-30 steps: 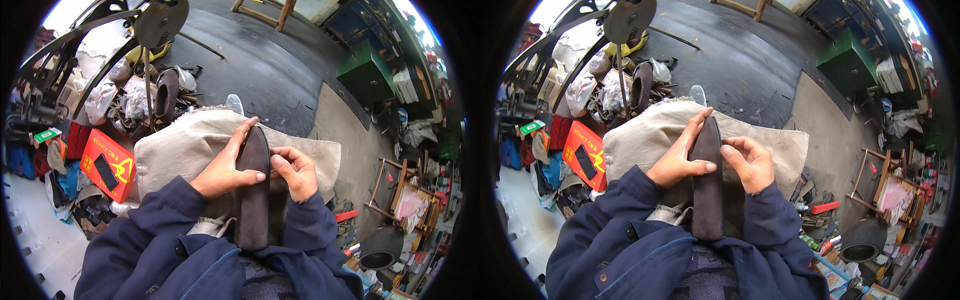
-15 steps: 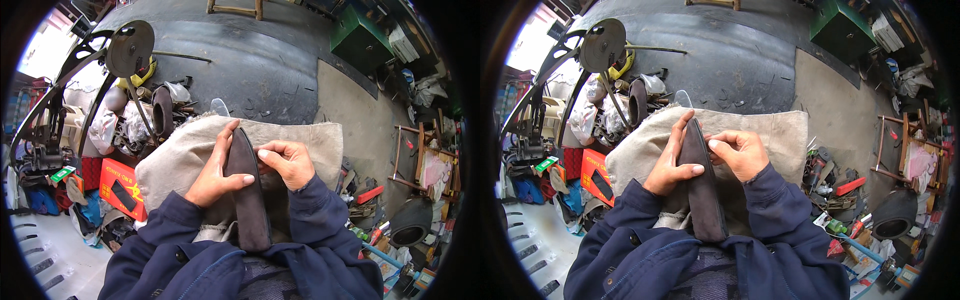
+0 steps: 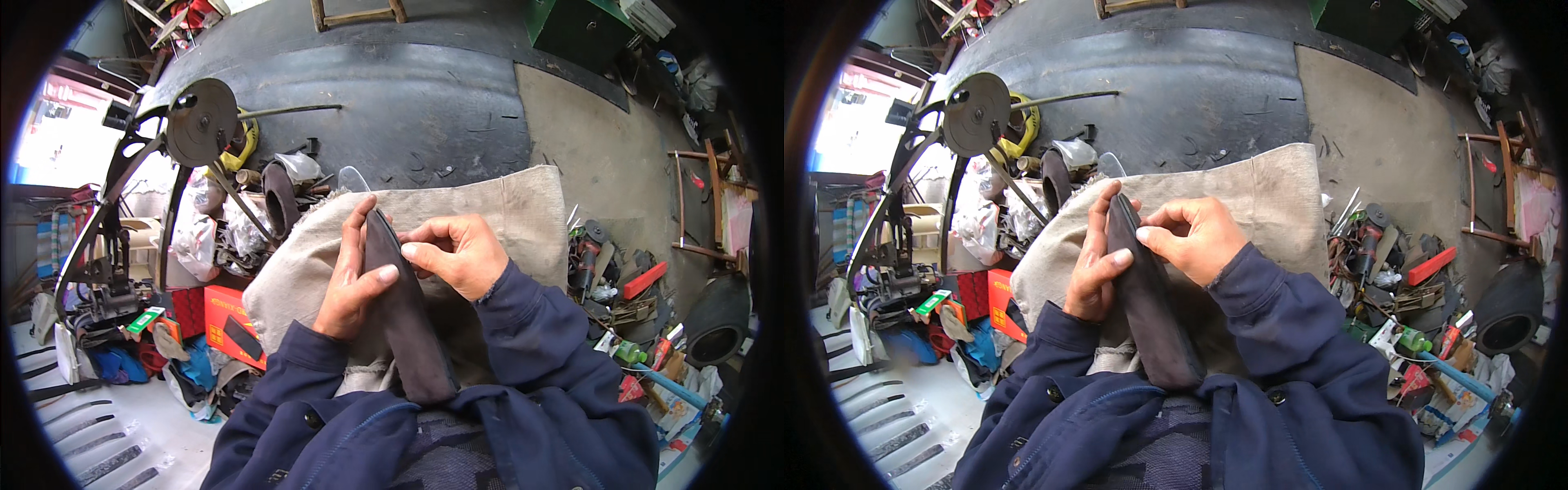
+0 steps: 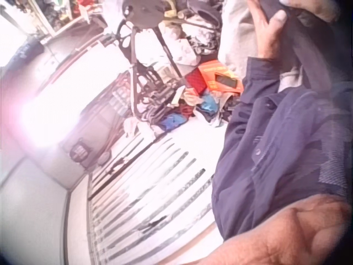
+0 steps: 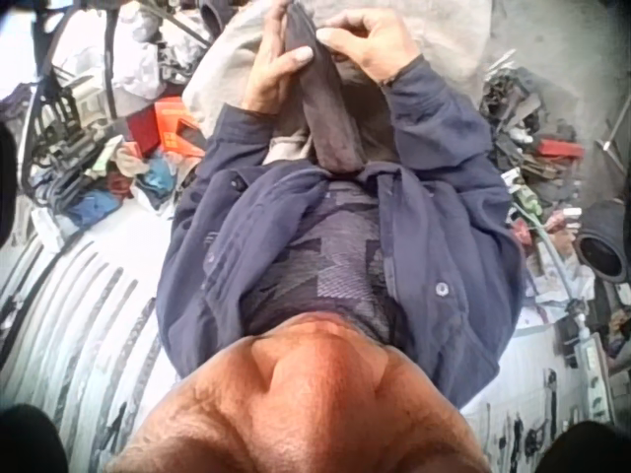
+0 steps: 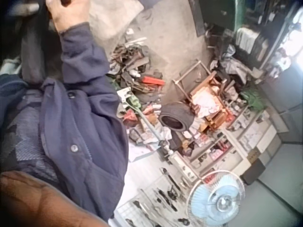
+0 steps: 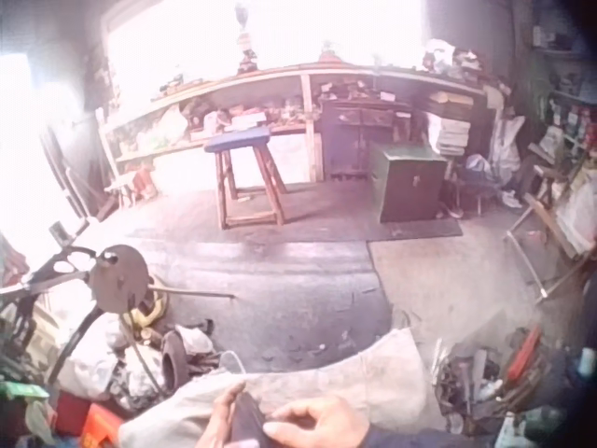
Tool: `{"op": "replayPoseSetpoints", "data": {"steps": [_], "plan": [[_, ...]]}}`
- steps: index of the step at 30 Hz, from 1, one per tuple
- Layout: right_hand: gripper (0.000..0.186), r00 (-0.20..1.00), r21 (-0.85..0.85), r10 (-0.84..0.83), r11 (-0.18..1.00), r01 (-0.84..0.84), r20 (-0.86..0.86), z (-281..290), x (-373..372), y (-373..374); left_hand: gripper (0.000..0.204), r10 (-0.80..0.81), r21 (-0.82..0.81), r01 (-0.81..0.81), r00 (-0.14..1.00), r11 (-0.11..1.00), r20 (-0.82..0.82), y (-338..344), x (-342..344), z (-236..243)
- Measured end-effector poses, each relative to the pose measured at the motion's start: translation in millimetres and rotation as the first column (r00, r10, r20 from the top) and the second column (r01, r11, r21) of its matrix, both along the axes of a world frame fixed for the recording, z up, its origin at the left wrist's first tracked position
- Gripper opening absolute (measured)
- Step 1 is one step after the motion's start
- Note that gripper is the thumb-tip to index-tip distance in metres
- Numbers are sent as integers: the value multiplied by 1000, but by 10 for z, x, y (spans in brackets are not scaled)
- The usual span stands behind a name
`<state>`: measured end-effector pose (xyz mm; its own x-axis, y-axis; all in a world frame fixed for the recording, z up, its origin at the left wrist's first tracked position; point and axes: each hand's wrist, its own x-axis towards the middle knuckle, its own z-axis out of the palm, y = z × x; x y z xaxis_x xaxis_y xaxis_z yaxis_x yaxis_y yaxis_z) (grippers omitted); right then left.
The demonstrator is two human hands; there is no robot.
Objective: The person applies glue to a black slipper sole and presses the edges together to bond them. They repeat the process on different sections of the sole, holding the parts until the adhesive sets.
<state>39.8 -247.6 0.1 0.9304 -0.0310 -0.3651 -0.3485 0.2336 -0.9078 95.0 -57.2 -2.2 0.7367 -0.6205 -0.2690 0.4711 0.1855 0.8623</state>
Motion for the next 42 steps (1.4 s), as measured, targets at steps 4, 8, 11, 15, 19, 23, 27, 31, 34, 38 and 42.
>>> {"op": "replayPoseSetpoints", "data": {"steps": [4, 8, 11, 15, 19, 23, 27, 31, 34, 38, 42], "plan": [[21, 992, -69, 122, 990, -121, 13, 10, -36, 54, 85, 123, -61, -129, 988, 990, -93, 27, -63, 6], [31, 961, -130, 197, 976, -173, 194, 57, -154, 121, 66, 189, -265, -232, 966, 936, -179, 92, -96, 72], [42, 991, -84, 80, 994, -72, 103, 51, -220, 187, 76, 259, -337, -325, 939, 883, -225, 129, -101, 118], [43, 985, -90, 169, 982, -164, 45, -19, -234, 196, 84, 203, -446, -287, 952, 848, -228, 138, -81, 159], [40, 980, 43, 197, 979, -198, 20, -60, -275, 164, 91, 176, -414, -249, 962, 875, -207, 130, -79, 173], [39, 983, -56, 158, 987, -153, 98, -60, -265, 192, 95, 170, -335, -228, 966, 914, -193, 154, -94, 173], [31, 964, -266, 73, 964, -2, 257, -3, -281, 215, 95, 138, -256, -159, 986, 953, -95, 181, -119, 140], [26, 961, -116, 2, 993, 31, 276, 62, -240, 219, 95, 89, -183, -84, 996, 980, 22, 175, -136, 75], [20, 967, -133, 81, 990, -50, 240, 120, -228, 191, 93, 74, -134, -64, 995, 989, 70, 170, -120, 31], [16, 977, -197, 98, 978, -60, 189, 172, -166, 179, 89, 56, -86, -47, 993, 995, 103, 175, -100, -1], [20, 981, -245, 91, 968, -48, 169, 193, -88, 161, 86, 48, -14, -47, 993, 999, 111, 184, -93, -4]]}}
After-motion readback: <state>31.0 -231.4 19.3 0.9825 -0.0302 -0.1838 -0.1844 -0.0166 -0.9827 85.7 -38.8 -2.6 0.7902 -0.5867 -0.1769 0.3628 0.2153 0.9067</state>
